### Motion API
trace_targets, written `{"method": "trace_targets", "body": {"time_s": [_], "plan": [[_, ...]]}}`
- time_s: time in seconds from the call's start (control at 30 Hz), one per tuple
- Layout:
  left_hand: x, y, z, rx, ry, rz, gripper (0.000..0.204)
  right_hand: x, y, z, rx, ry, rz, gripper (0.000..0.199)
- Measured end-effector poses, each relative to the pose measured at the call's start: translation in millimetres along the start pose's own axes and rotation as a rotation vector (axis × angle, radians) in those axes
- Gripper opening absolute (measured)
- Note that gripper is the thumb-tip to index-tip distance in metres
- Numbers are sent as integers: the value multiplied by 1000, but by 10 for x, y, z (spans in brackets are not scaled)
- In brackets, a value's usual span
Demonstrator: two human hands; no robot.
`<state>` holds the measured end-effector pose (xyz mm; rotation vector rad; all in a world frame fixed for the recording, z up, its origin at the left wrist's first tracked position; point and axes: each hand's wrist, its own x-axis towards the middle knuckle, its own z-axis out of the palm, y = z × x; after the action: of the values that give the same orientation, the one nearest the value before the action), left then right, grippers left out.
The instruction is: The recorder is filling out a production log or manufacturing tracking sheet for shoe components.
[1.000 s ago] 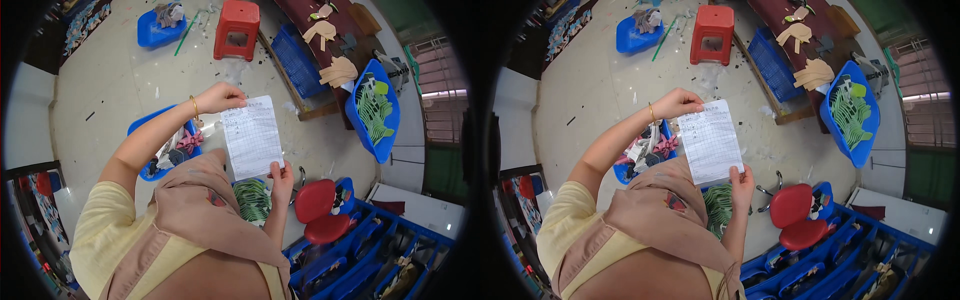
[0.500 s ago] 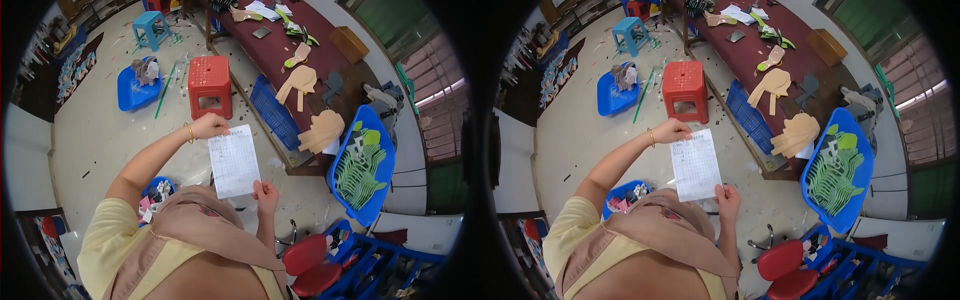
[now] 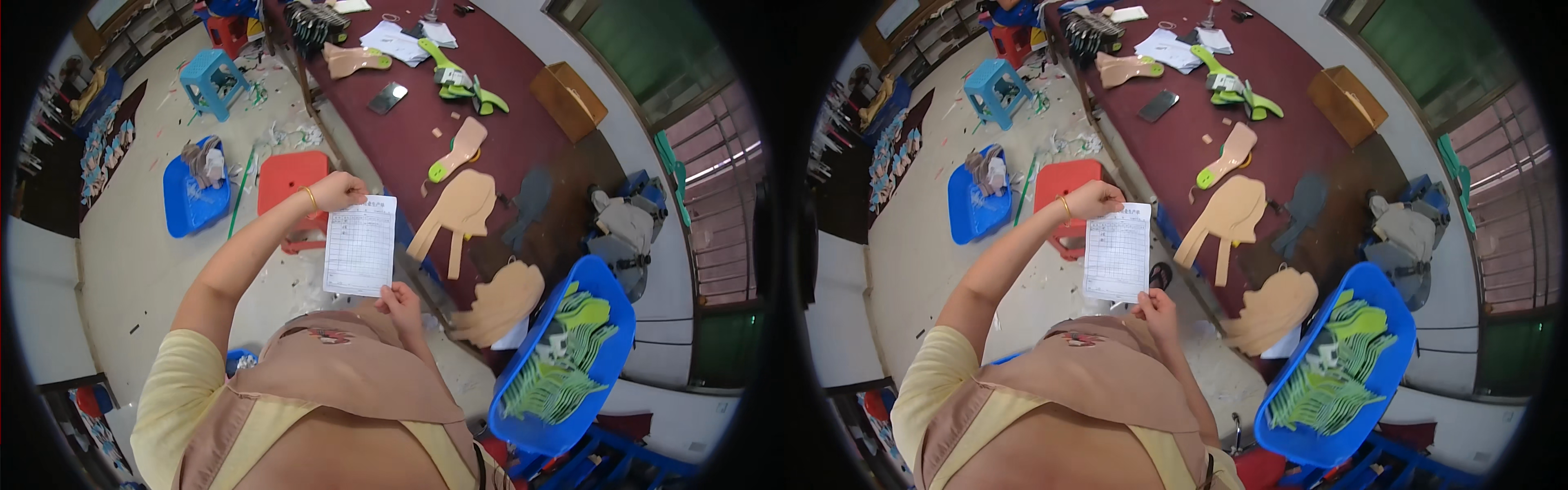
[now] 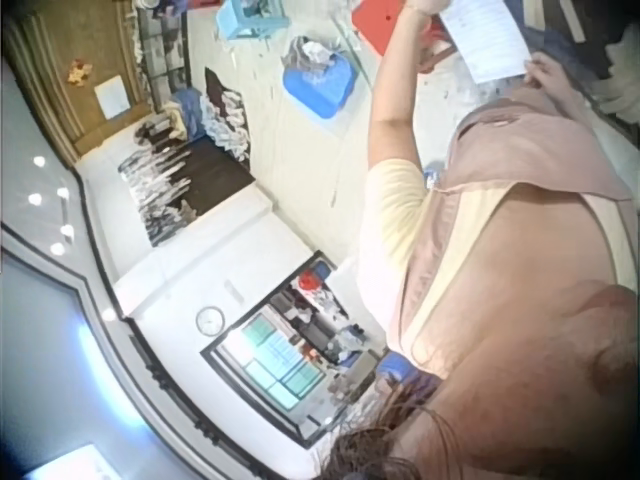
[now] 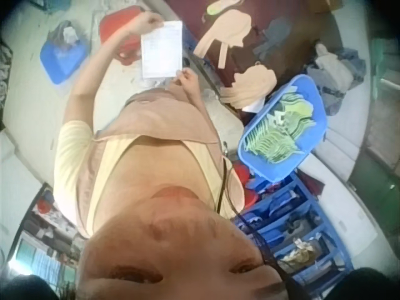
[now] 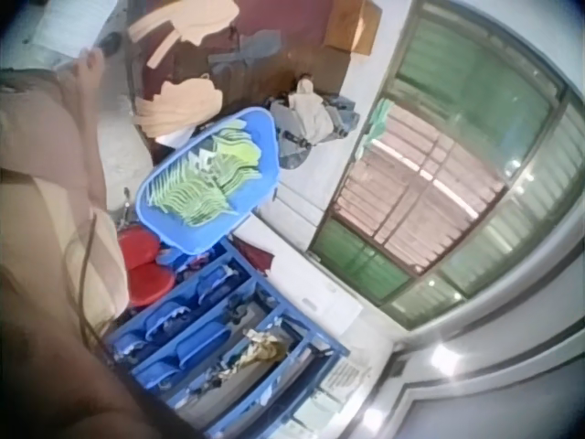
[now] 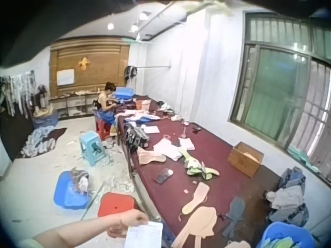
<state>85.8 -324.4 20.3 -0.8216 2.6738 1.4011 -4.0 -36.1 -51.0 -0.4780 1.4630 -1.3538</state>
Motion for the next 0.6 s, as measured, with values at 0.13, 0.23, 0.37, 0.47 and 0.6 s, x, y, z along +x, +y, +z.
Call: {"method": "trace_targets", "body": {"time_s": [0.13, 0.23, 0.37, 0.47, 0.6], "plan": [[818, 61, -274, 133, 432, 109, 24, 1034, -317, -132, 88, 26, -70, 17], [1224, 302, -426, 254, 937, 172, 29, 1733, -661, -194, 176, 100, -57, 17], [1373, 282, -362, 256, 866, 174, 25, 2659, -886, -290, 293, 194, 3, 17], [1399, -7, -173, 271, 631, 89, 21, 3286, -805, -276, 335, 231, 121, 15], [1735, -442, -74, 230, 419, 5, 15, 3756, -671, -224, 332, 241, 220, 16]]}}
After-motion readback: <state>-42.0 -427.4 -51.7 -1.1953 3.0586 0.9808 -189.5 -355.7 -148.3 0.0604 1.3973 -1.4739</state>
